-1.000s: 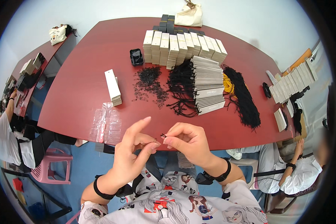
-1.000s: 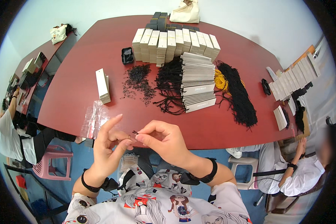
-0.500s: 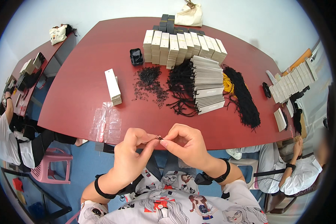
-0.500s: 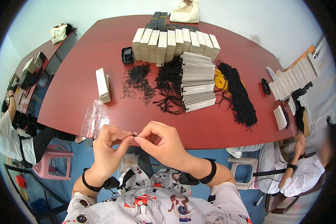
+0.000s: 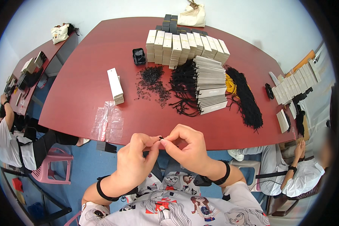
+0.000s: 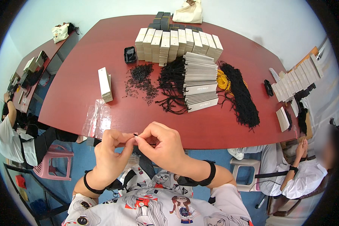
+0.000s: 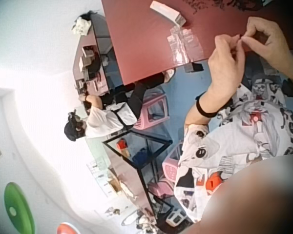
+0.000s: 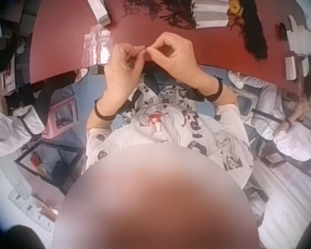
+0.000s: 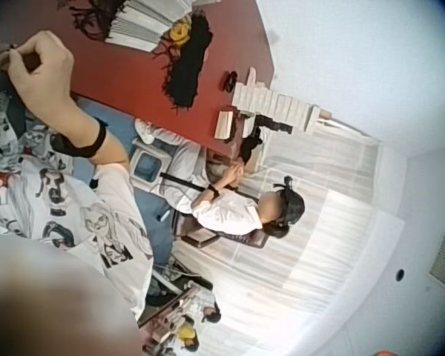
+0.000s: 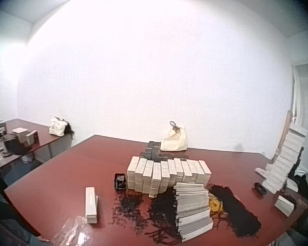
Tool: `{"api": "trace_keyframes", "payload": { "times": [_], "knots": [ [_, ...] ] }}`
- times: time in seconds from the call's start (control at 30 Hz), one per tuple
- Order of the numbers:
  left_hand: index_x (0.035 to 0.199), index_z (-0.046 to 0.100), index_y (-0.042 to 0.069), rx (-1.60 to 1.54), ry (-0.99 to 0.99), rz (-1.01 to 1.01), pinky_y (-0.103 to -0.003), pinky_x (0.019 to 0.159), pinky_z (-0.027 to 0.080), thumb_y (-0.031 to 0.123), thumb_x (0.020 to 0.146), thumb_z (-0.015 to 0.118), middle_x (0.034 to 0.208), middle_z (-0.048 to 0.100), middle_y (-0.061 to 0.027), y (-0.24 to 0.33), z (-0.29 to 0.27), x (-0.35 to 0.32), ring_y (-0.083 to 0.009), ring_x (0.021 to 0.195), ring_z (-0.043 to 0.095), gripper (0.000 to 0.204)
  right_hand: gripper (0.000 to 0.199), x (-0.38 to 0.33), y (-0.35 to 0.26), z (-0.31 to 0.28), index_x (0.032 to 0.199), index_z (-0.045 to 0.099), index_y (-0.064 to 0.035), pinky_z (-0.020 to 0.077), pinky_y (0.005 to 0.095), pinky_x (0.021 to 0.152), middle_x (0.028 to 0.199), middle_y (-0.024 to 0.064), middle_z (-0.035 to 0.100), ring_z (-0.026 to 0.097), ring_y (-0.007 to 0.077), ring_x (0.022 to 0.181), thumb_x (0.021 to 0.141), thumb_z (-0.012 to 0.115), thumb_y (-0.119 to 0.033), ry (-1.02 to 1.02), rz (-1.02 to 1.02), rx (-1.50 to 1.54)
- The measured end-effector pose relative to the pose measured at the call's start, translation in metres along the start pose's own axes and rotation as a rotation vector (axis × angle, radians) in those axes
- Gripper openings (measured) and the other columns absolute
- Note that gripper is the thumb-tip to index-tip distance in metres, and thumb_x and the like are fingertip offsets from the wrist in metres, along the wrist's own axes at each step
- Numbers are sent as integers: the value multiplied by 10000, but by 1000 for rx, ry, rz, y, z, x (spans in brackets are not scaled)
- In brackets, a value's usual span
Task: Assembling black strings into paper tags at a table.
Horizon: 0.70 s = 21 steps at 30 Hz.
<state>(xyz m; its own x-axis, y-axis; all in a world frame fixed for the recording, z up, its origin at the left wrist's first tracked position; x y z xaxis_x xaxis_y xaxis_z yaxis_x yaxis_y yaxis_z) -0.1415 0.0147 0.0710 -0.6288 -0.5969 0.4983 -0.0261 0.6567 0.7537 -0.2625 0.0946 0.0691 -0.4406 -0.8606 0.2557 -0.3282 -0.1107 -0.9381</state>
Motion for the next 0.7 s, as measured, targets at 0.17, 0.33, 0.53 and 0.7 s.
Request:
{"api": "trace_keyframes", "payload": {
  "times": [0.17,0.33,0.53,0.7],
  "knots": [
    [851,472,16,66,2,56,-267,525,511,-16,751,666,740,635,-94,4,-2,-2,-193,628,653,221,45,-3,-5,-2,800,629,21,484,218,572,755,68,601,607,108,652,761,643,4,21,-85,-97],
    [909,499,13,86,-39,103,-265,540,509,-10,745,677,712,619,-74,4,-5,-6,-201,651,655,243,49,-3,-3,0,832,628,-1,474,197,547,769,48,590,582,77,662,790,635,-24,-28,-121,-4],
    [1073,566,19,-450,-176,-190,-244,616,525,-13,793,626,836,660,-89,1,-8,-4,-151,766,661,288,72,-7,12,-1,894,612,14,457,192,619,828,26,580,560,64,699,836,603,-29,-163,67,526],
    [969,624,12,-419,-225,-129,-233,623,516,2,810,612,875,668,-90,-3,-9,-1,-127,739,649,159,85,-9,11,1,902,607,21,448,193,616,820,20,574,550,61,696,842,609,-39,-225,108,592]
  ]
}}
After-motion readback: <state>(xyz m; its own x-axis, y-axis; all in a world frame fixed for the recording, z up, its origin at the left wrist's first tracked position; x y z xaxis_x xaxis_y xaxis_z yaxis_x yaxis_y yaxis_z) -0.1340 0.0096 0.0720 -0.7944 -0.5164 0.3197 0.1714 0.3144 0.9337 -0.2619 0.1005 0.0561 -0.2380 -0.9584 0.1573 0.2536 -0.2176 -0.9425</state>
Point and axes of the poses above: each hand's wrist, its own x-axis towards the middle knuckle, its own z-axis out of the palm, y = z × x, the point moved 4 cm from there along x, towards the middle knuckle
